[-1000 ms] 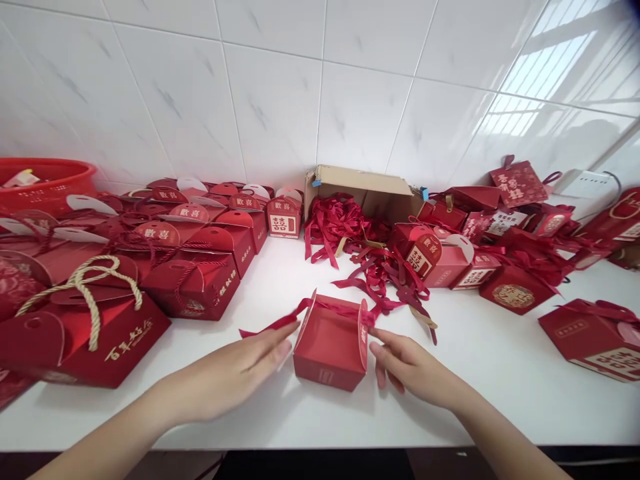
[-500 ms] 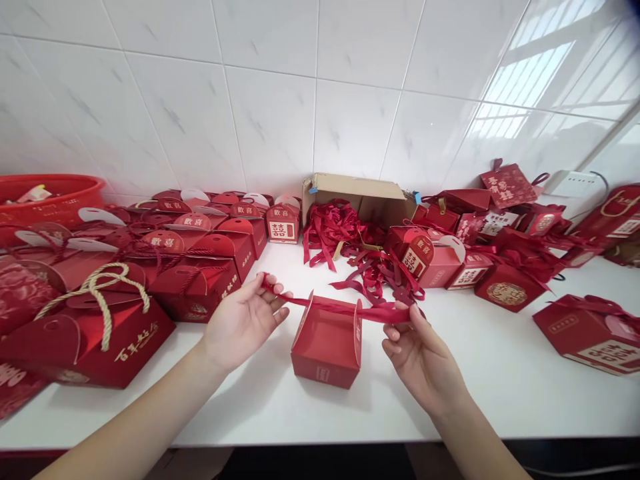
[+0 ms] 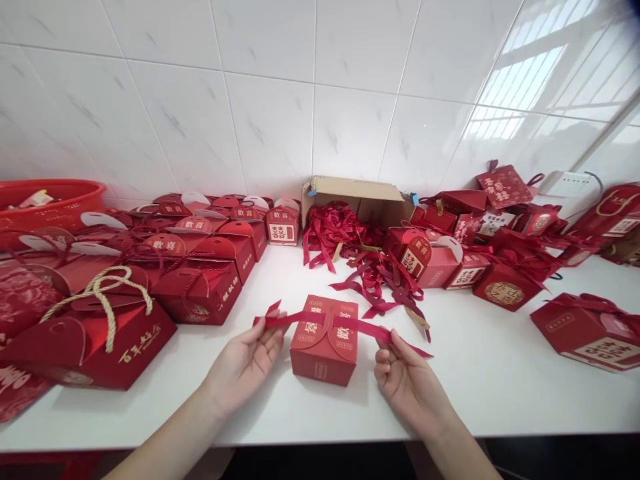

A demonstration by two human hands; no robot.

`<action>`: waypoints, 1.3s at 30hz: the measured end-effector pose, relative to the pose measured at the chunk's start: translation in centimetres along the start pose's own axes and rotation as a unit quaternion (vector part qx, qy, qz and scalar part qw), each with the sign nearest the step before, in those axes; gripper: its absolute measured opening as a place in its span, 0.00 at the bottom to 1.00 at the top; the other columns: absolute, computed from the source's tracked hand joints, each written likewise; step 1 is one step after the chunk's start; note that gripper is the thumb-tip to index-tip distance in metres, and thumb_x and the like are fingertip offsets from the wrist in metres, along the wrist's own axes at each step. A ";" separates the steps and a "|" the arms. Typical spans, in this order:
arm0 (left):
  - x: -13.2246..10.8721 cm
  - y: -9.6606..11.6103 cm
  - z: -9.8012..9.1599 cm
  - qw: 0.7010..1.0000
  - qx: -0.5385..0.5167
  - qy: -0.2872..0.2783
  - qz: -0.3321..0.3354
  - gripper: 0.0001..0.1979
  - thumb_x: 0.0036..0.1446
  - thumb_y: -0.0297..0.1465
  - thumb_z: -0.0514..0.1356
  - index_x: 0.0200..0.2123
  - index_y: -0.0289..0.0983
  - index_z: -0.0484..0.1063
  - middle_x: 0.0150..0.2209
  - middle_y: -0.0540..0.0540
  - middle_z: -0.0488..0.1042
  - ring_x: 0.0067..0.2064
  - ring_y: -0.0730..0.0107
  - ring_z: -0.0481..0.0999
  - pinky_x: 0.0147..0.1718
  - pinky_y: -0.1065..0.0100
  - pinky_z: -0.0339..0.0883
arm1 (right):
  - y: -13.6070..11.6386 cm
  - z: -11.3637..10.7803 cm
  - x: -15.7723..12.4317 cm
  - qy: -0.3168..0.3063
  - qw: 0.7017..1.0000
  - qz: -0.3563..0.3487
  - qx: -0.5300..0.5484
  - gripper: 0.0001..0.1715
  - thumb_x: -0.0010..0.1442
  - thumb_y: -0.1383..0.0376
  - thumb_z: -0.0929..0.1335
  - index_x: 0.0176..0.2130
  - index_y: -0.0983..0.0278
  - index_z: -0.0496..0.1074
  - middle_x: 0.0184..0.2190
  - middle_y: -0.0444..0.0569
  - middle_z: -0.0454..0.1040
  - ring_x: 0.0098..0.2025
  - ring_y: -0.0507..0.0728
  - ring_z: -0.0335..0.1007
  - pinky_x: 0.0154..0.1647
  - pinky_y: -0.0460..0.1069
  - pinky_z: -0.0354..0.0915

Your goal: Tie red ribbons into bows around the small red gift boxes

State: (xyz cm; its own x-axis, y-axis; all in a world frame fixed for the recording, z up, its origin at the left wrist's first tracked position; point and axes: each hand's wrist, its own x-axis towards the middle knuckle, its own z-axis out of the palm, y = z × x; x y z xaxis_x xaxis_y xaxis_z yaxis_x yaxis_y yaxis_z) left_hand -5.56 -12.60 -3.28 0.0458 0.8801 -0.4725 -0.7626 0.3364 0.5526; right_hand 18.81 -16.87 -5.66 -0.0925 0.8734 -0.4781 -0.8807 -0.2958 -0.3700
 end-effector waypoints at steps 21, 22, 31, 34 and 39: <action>-2.6 5.9 9.1 0.851 0.224 -0.180 0.439 0.09 0.50 0.28 0.67 0.37 0.41 0.80 0.34 0.53 0.78 0.34 0.75 0.72 0.34 0.72 0.69 | -7.8 8.5 -2.1 -0.127 0.782 -0.503 -0.346 0.08 0.56 0.59 0.71 0.35 0.60 0.78 0.32 0.44 0.77 0.33 0.50 0.74 0.36 0.48 0.73; -2.6 6.0 9.7 0.840 0.245 -0.192 0.444 0.08 0.51 0.29 0.66 0.37 0.40 0.80 0.35 0.52 0.79 0.34 0.74 0.73 0.35 0.71 0.69 | -8.0 9.5 -2.3 -0.144 0.764 -0.507 -0.372 0.09 0.57 0.58 0.70 0.34 0.60 0.78 0.32 0.45 0.77 0.33 0.51 0.74 0.37 0.48 0.73; -3.3 5.4 13.1 0.797 0.310 -0.250 0.454 0.11 0.48 0.35 0.68 0.35 0.38 0.80 0.36 0.47 0.81 0.40 0.65 0.79 0.44 0.63 0.73 | -7.5 15.4 -3.5 -0.233 0.662 -0.520 -0.487 0.11 0.59 0.58 0.69 0.33 0.61 0.78 0.27 0.44 0.77 0.32 0.53 0.75 0.35 0.50 0.74; -3.6 5.0 13.4 0.796 0.298 -0.270 0.453 0.11 0.47 0.35 0.69 0.35 0.37 0.80 0.35 0.47 0.81 0.39 0.63 0.79 0.43 0.61 0.74 | -7.1 15.7 -3.5 -0.238 0.671 -0.515 -0.477 0.08 0.57 0.60 0.70 0.35 0.61 0.78 0.28 0.44 0.78 0.33 0.53 0.76 0.34 0.49 0.74; -3.8 4.7 13.7 0.800 0.290 -0.274 0.449 0.10 0.48 0.36 0.68 0.34 0.38 0.80 0.34 0.48 0.81 0.38 0.65 0.80 0.43 0.62 0.74 | -7.0 15.8 -3.3 -0.262 0.700 -0.507 -0.429 0.05 0.57 0.61 0.71 0.35 0.58 0.77 0.31 0.42 0.78 0.33 0.52 0.76 0.36 0.49 0.74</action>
State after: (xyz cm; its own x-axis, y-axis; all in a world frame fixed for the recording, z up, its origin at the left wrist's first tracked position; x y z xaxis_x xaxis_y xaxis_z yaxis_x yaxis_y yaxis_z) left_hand -0.48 -9.77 10.57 0.0435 0.8150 0.5778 -0.2265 -0.5552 0.8003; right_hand 17.90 -11.58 11.12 0.0232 0.7584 0.6513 -0.0342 0.6517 -0.7577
